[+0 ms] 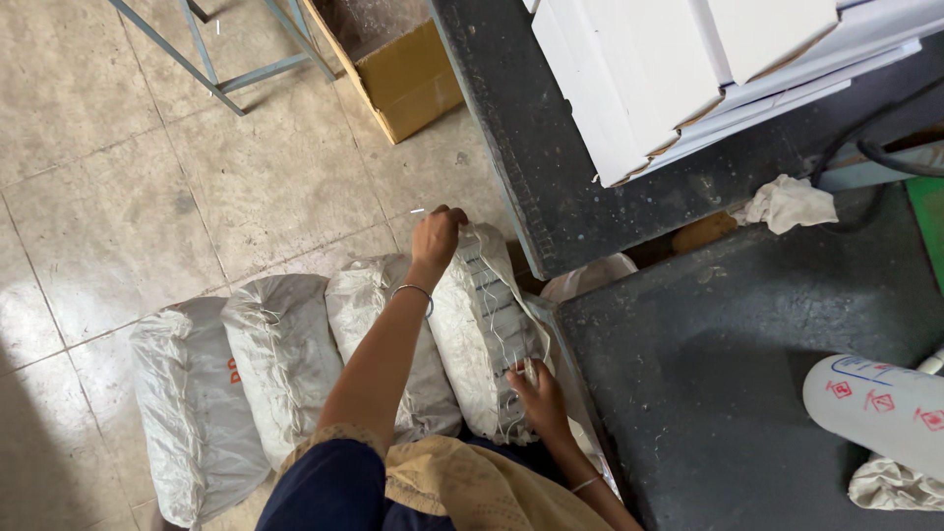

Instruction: The person cuts open white cloth sacks filled with plastic components and pulls the parts out by hand. They place wrapped round plastic covers onto the work table and open additional sacks on the floor, removing components one bundle at a time.

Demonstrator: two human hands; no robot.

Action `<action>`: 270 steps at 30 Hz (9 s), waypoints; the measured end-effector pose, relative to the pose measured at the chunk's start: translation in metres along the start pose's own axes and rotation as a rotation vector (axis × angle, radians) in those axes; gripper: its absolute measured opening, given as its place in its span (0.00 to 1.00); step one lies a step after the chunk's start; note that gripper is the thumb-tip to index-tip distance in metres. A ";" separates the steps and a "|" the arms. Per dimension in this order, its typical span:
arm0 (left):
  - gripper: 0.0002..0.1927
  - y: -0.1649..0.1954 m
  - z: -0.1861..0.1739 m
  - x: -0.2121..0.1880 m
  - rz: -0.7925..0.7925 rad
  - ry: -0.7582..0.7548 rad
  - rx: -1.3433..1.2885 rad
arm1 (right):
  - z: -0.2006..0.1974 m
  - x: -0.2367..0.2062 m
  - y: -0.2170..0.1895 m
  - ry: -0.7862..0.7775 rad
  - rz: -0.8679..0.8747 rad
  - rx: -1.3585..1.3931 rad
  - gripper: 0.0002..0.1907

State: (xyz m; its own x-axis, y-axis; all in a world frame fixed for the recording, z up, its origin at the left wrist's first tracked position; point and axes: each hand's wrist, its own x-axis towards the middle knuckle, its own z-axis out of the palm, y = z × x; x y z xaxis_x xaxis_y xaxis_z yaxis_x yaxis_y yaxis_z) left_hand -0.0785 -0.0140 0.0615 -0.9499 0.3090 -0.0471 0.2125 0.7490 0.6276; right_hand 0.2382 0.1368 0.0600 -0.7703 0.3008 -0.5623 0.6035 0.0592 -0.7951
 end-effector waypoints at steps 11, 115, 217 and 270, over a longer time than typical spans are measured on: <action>0.07 -0.012 0.006 0.011 -0.434 0.145 -0.045 | -0.007 0.002 -0.017 0.026 -0.101 -0.040 0.13; 0.08 -0.069 -0.279 -0.103 0.082 0.089 -0.342 | 0.073 0.103 -0.122 -0.032 0.024 -0.014 0.19; 0.27 0.092 0.161 -0.357 0.396 -0.859 0.395 | -0.135 -0.163 -0.094 0.910 -0.429 0.189 0.11; 0.09 -0.009 0.042 -0.311 0.689 -0.601 0.277 | -0.141 -0.164 -0.088 0.978 -0.387 -0.061 0.13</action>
State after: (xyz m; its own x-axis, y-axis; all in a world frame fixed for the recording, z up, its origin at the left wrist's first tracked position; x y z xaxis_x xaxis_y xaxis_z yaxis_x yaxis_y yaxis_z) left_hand 0.2247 -0.0921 0.0375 -0.3348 0.9258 -0.1755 0.8011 0.3777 0.4642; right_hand 0.3400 0.2166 0.2545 -0.4274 0.8865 0.1774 0.3817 0.3548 -0.8534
